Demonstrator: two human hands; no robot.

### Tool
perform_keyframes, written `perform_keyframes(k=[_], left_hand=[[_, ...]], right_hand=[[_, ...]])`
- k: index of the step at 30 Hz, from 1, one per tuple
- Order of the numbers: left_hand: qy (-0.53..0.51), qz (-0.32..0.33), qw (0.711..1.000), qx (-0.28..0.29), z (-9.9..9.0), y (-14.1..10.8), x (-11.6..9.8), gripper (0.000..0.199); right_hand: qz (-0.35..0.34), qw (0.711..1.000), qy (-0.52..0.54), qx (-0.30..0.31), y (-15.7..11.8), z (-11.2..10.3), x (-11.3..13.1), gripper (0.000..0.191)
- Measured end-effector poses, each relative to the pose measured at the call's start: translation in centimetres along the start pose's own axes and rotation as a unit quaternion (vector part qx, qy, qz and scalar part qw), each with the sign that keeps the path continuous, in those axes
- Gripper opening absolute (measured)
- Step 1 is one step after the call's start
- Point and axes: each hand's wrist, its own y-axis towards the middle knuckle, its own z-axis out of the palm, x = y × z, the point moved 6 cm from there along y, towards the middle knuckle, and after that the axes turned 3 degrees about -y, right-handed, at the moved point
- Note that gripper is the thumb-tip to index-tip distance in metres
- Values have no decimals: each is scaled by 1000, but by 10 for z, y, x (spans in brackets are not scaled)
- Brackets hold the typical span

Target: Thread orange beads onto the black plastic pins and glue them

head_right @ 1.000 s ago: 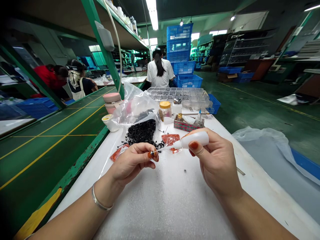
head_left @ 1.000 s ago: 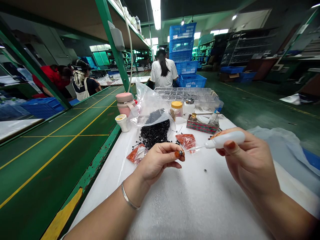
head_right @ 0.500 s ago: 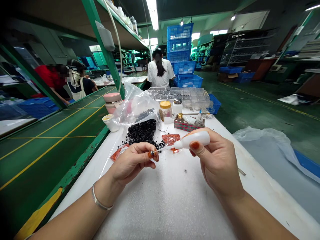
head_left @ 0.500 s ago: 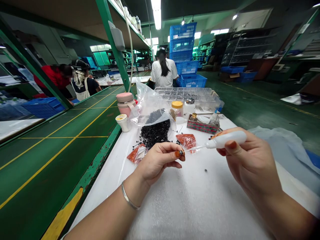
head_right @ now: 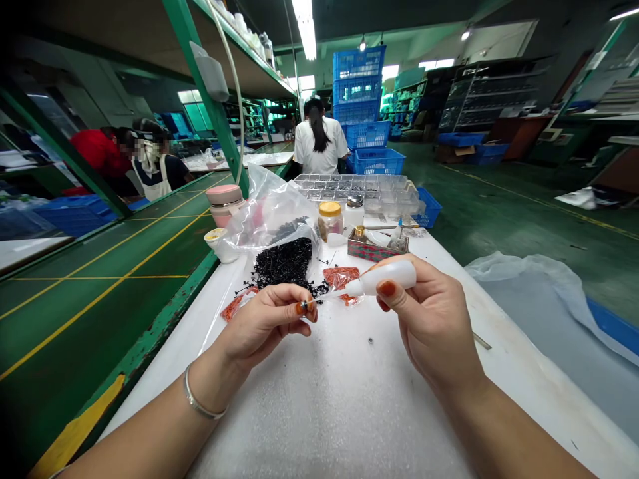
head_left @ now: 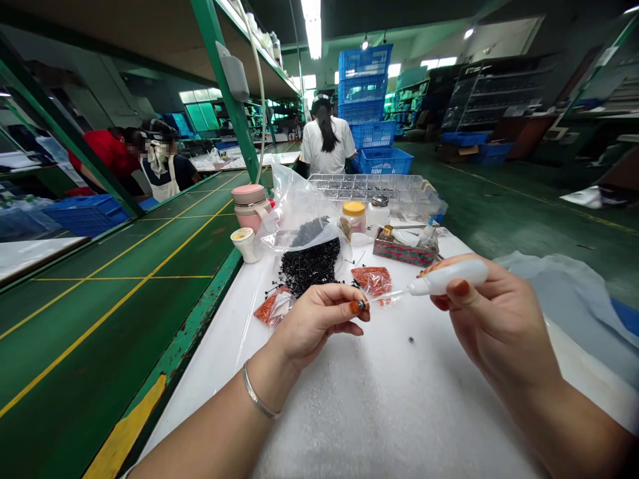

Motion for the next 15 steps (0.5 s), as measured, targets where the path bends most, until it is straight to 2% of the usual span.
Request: perform_keyframes(k=[8,15], left_hand=[[3,-2,1000,-2,-1,0,0,10],[-1,-1,1000,3,0,-1,0,8]], right_hand=[[13,1000,27,9,0,0,0,17],[107,983,151,-18,8,-9,-16,17]])
